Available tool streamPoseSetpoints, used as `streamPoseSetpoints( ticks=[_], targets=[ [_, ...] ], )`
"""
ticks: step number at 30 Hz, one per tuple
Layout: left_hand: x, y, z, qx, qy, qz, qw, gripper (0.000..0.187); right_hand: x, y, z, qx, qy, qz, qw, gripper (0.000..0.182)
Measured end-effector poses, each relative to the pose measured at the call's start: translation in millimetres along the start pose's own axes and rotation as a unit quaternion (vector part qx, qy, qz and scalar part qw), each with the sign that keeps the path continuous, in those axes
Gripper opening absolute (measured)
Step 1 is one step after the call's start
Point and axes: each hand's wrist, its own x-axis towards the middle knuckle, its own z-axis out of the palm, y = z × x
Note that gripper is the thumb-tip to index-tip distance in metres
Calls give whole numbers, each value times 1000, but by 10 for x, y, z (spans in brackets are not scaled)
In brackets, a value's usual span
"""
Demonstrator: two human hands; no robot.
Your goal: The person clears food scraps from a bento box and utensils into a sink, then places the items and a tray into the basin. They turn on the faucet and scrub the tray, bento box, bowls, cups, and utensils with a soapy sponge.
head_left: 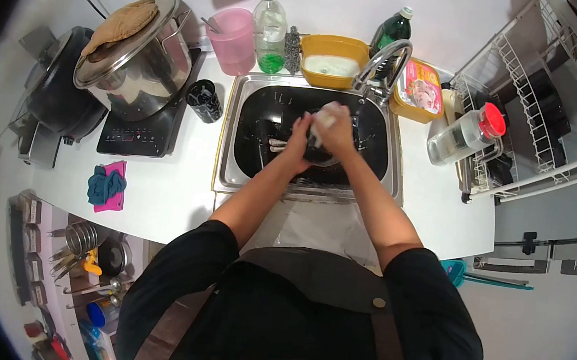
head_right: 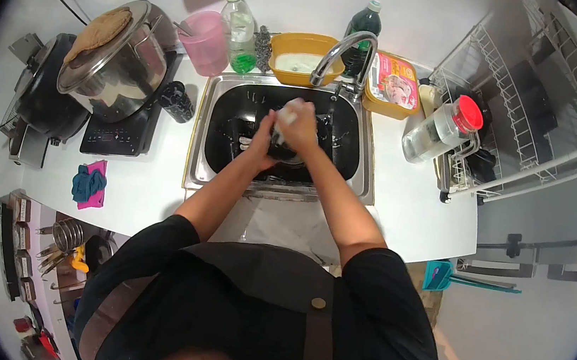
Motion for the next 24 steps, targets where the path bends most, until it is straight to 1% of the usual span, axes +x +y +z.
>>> streamPoseSetpoints(
  ticks=[2,3,4,5,6,7,8,9,10,11,12,13,14,15,16,17,18,19,20,21,22,23,24],
  targets=[
    [78,131,-75,-47,-42,17,998,57,-133,-228,74,-51,-30,-167,984,14],
    [54,168,-120,-38,-37,-12,999,52,-160,-248,68,-87,-12,-165,982,14],
    [7,172,-106,-32,-75,-40,996,53,-89,-100,98,20,4,-77,997,16],
    [-69,155,-82,-28,-112,-70,991,57,19,166,158,126,20,13,992,19],
    [-156,135,-40,-24,-148,-98,984,64,60,330,164,230,34,104,967,22],
    [-284,152,56,-22,-161,-116,980,59,155,81,-39,201,-11,239,950,24],
    [-353,104,130,102,-102,-21,989,56,142,12,-14,10,-65,205,977,21],
    [-380,39,231,224,-43,77,971,54,152,-61,52,-183,-115,161,963,19],
    [-167,-54,114,257,-48,158,952,53,192,-144,91,-370,-159,108,909,17],
    [-54,-86,105,289,-46,237,926,52,226,-404,4,-326,-141,55,933,15],
    [-48,-124,-8,146,-132,127,972,53,228,-276,14,-155,-107,82,979,16],
    [-173,48,1,3,-216,13,976,54,331,-53,56,23,-63,103,992,18],
    [-285,191,50,-139,-290,-102,942,55,379,106,79,201,-16,121,972,21],
    [-348,255,143,-22,-211,-63,975,54,373,167,66,199,-29,151,968,20],
    [-412,243,262,90,-127,-24,987,53,345,88,61,37,-56,96,993,18],
    [-458,205,366,198,-40,16,979,52,312,-93,32,-128,-83,37,988,15],
    [-453,210,425,304,45,59,950,51,325,-209,37,-288,-105,-26,951,13],
    [-352,185,351,329,64,26,942,53,308,-240,100,-289,-126,-33,949,12],
    [-306,182,244,194,-27,-37,980,54,295,-83,109,-136,-110,-30,984,14],
    [-261,276,107,58,-119,-96,987,56,377,135,119,21,-86,-29,996,16],
    [-262,352,71,-80,-207,-152,963,59,447,167,98,177,-60,-28,982,18],
    [-311,360,130,-155,-197,-165,954,57,419,171,110,249,-64,161,953,19],
    [-216,314,111,34,-110,-90,989,52,370,169,145,62,-98,92,989,18]
  ],
)
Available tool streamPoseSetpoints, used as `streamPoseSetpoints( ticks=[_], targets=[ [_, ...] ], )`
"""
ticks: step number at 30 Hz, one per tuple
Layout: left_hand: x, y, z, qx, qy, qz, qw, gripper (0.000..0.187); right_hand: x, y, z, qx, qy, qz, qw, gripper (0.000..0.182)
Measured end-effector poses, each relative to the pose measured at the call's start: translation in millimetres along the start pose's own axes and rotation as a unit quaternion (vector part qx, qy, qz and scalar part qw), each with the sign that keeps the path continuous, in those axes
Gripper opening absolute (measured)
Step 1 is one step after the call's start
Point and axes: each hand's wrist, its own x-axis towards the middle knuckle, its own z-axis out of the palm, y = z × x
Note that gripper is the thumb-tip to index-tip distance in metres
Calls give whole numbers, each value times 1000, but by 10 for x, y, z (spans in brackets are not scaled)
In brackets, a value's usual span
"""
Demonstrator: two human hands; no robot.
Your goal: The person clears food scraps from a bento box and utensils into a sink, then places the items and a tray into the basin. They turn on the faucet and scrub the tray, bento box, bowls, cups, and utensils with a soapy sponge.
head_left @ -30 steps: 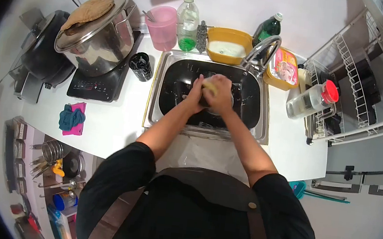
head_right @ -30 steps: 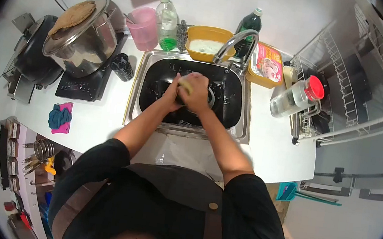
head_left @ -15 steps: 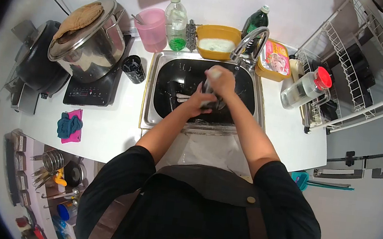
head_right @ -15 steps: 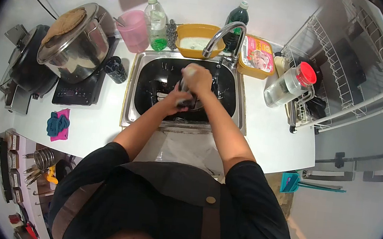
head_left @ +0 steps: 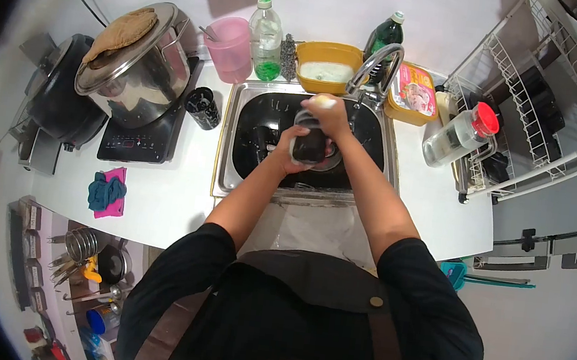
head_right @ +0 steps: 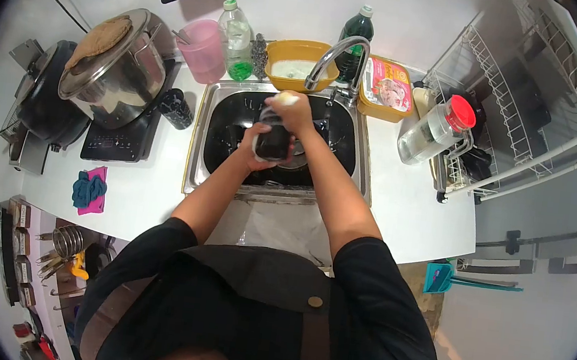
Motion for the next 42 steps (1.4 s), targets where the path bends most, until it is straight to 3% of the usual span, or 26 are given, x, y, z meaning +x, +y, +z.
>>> streamPoseSetpoints(
  ticks=[1,2,3,5,6,7,10,11,12,13,15,16,17,20,22,24,25,26,27,28,31,34,36,38,40,42],
  targets=[
    [133,-92,-100,181,112,51,976,47,-71,-123,52,-197,-21,-48,979,18],
    [72,-70,84,357,217,98,903,43,-90,-269,77,-385,-38,-96,917,17],
    [-56,-60,243,309,189,98,927,37,-89,-408,62,-357,-65,8,932,16],
    [126,-90,34,31,79,115,990,35,26,-75,34,11,-14,-9,1000,16],
    [185,-81,-54,-110,23,117,987,34,42,97,42,199,13,-16,980,17],
    [214,-24,-31,-151,28,141,978,31,-13,152,58,255,22,93,962,17],
    [489,69,-346,-259,78,240,932,27,-390,-214,267,341,87,90,932,19],
    [238,116,-116,-236,100,185,949,27,-431,-168,350,210,91,-7,973,21],
    [475,27,-524,-327,-203,148,911,26,-471,-122,432,48,125,-102,986,23],
    [538,33,-497,-274,-217,195,917,26,-509,-101,506,-91,181,-182,962,25],
    [571,-43,-489,-220,-100,231,942,26,-454,25,459,-12,173,-91,981,26],
    [306,54,-29,-216,26,221,951,25,-415,-55,318,101,127,-26,986,26],
    [140,94,243,-210,150,209,943,25,-416,-258,182,189,152,3,970,26],
    [116,45,213,-208,100,217,949,24,-491,-372,342,50,227,-207,950,16],
    [87,20,163,-173,114,194,959,25,-587,-759,191,-127,253,-199,938,17],
    [0,-42,59,-140,137,166,966,26,-471,-326,326,-26,131,-50,990,23],
    [95,-25,-224,-124,90,165,974,31,-355,-391,221,9,147,-44,988,22],
    [44,10,-268,69,140,256,954,58,-217,-314,184,109,138,35,984,23],
    [-38,7,-315,304,161,357,868,67,-156,-245,162,101,146,11,984,22],
    [-259,99,-106,517,171,431,720,77,-104,-320,123,92,154,-14,984,22],
    [-538,249,-75,602,230,304,702,79,-171,-307,185,-103,-68,-77,989,25],
    [-919,373,-51,642,245,314,655,78,-257,-658,-5,-110,-189,-51,974,24],
    [-1164,404,-109,597,240,433,632,76,-326,-586,-101,-52,-150,-32,987,23],
    [-1341,373,-343,459,276,476,697,73,-424,-399,-174,-51,-113,16,992,22],
    [-1476,351,-643,427,366,524,640,79,-527,-214,-228,-36,-101,53,993,21],
    [-1588,367,-707,366,422,521,645,86,-662,-40,-244,-29,-88,89,992,22]
  ],
)
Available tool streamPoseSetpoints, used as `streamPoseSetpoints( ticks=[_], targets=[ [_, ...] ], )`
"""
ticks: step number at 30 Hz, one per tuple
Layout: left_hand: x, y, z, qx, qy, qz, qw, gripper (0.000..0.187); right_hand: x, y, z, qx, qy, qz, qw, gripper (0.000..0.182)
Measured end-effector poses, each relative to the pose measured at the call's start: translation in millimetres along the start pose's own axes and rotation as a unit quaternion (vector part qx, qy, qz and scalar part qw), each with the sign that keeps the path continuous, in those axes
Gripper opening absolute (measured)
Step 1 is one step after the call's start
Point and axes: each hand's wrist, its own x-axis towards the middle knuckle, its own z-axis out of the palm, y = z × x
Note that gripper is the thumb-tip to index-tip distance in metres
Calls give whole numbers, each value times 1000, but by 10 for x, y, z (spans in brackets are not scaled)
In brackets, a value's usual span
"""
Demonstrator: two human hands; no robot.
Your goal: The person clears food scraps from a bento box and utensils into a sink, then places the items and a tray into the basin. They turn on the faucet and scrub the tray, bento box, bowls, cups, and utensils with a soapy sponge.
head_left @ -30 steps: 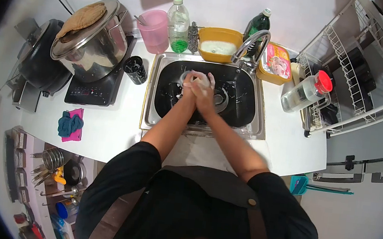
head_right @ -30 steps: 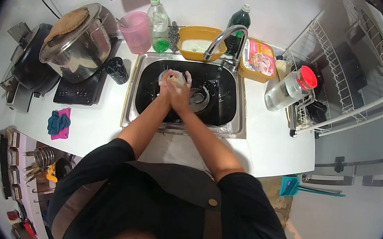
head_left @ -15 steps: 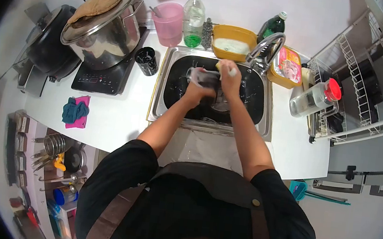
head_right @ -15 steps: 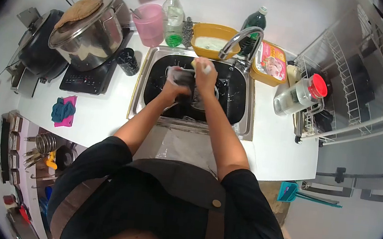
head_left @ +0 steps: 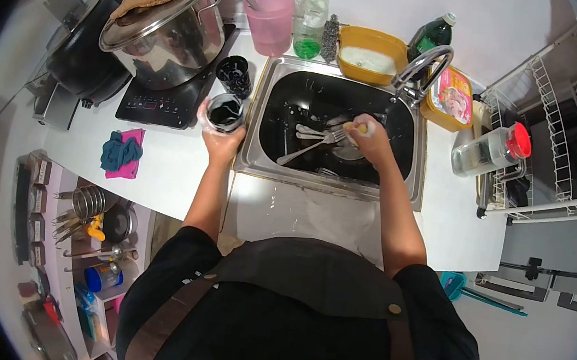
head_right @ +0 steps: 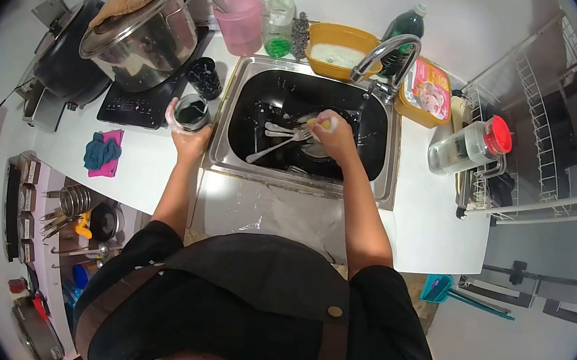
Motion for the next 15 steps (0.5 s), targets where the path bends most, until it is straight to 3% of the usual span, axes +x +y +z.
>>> streamPoseSetpoints(
  ticks=[2,3,4,6,8,10,12,14,15],
  targets=[
    [58,-60,-42,51,61,29,996,93,-82,42,47,64,-3,50,997,19],
    [57,-73,-73,14,62,1,998,99,-120,62,55,88,2,53,995,18],
    [51,-102,-66,117,120,64,984,100,-158,55,52,111,9,57,992,18],
    [48,-182,-8,312,225,186,904,102,-215,50,28,124,19,77,989,16],
    [-139,-133,174,345,246,229,876,84,-232,70,-25,142,31,102,984,14],
    [-318,-256,461,305,204,255,894,65,-273,144,-59,166,40,139,975,13],
    [-269,-219,742,312,-8,225,923,55,-277,225,-66,169,47,139,975,12],
    [-164,-243,1113,320,-55,89,942,44,-301,203,-97,174,46,146,973,11],
    [-1,-533,1245,412,-160,-47,896,51,-318,104,-109,179,43,154,971,10]
  ],
)
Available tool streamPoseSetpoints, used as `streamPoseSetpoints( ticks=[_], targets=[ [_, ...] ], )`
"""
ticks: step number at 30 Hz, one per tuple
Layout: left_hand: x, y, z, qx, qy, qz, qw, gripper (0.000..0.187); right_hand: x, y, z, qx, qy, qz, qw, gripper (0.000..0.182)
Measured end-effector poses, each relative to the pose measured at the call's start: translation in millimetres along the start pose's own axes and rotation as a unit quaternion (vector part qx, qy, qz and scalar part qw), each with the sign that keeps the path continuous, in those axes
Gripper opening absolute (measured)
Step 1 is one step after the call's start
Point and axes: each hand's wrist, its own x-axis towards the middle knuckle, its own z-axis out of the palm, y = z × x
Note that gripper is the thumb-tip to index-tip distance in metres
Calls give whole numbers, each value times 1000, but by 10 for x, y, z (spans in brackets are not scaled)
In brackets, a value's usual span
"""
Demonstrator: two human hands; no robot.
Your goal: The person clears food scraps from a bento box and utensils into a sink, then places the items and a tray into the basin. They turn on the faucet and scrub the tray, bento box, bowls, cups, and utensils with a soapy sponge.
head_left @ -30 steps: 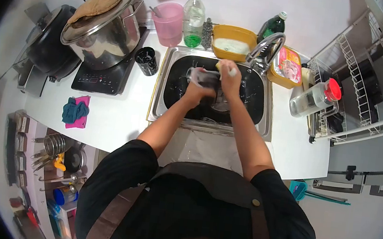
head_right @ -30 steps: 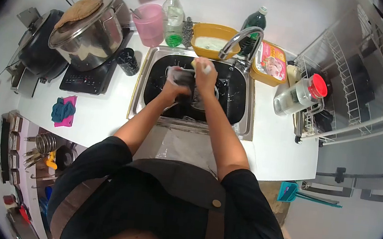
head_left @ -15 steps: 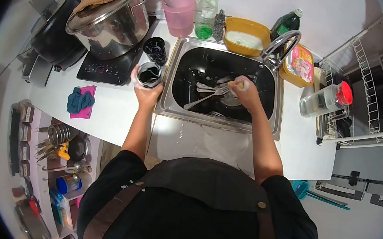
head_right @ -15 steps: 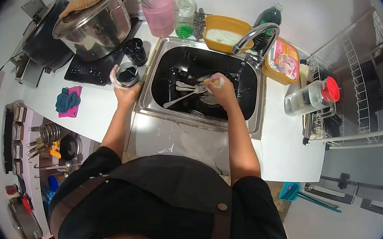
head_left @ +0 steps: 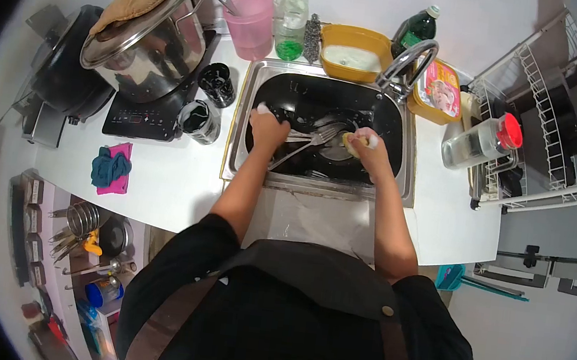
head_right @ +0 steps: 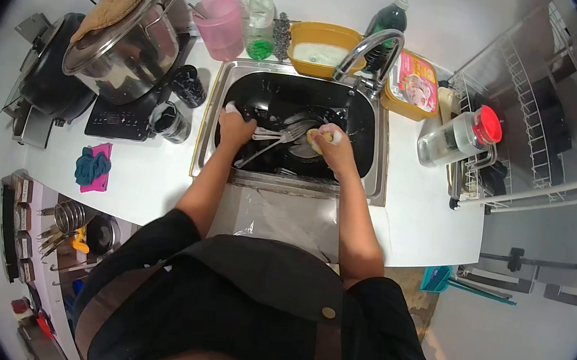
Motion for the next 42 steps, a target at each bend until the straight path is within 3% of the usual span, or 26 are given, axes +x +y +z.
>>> streamPoseSetpoints(
  ticks=[1,4,7,9,10,13,14,15,17,18,21,23,24,28,31,32,35,36,37,39,42],
  targets=[
    [199,-168,249,85,-152,-93,980,58,-21,-61,21,4,-2,7,1000,10],
    [302,-333,416,-68,-245,-186,949,75,-26,-45,89,17,-14,-33,999,11],
    [217,-364,489,-25,-149,-274,950,78,-35,-138,238,-32,-25,-124,991,19],
    [161,-274,371,-23,-119,-187,975,70,-9,-242,346,-74,-31,-212,974,31],
    [106,-103,189,-42,-109,-134,984,68,108,-147,401,-118,-42,-238,963,48],
    [-177,257,-174,-134,-50,64,988,63,295,-207,626,-175,-31,-289,941,44],
    [-231,300,-187,-160,-29,119,980,63,390,-131,700,-224,-17,-353,908,37],
    [-250,319,-202,-185,-5,175,967,63,419,-38,743,-250,-41,-322,912,33],
    [-248,257,-166,-202,-18,151,967,66,444,-29,830,-299,-89,-263,913,26],
    [-262,219,-144,-210,-37,140,967,68,411,0,852,-256,-59,-281,923,17],
    [-286,130,-147,-217,-123,149,957,77,492,179,798,-226,-55,-356,905,16],
    [-220,-56,1,-208,-187,184,942,80,493,59,658,-192,-41,-309,931,16],
    [-179,-118,88,-218,-162,172,947,81,513,-47,581,-174,-33,-286,942,17],
    [-199,12,15,-228,-154,164,947,76,484,-340,363,-316,-54,-203,925,22],
    [-215,25,39,-248,-119,136,952,80,423,-122,347,-276,-10,-114,954,24],
    [-220,14,35,-257,-109,140,950,80,415,-41,351,-287,-6,-107,952,32],
    [-219,7,-14,-259,-90,157,949,78,416,-38,394,-219,84,-38,971,46],
    [-238,28,-60,-245,-93,162,951,78,790,378,365,-66,60,-51,995,53],
    [-257,42,-91,-232,-96,166,954,78,907,270,346,96,43,-58,993,49],
    [-272,58,-112,-226,-103,151,957,76,1001,-150,297,409,7,-69,910,42],
    [-293,76,-147,-243,-107,149,952,76,1113,-691,186,493,-73,-81,863,32]
  ],
)
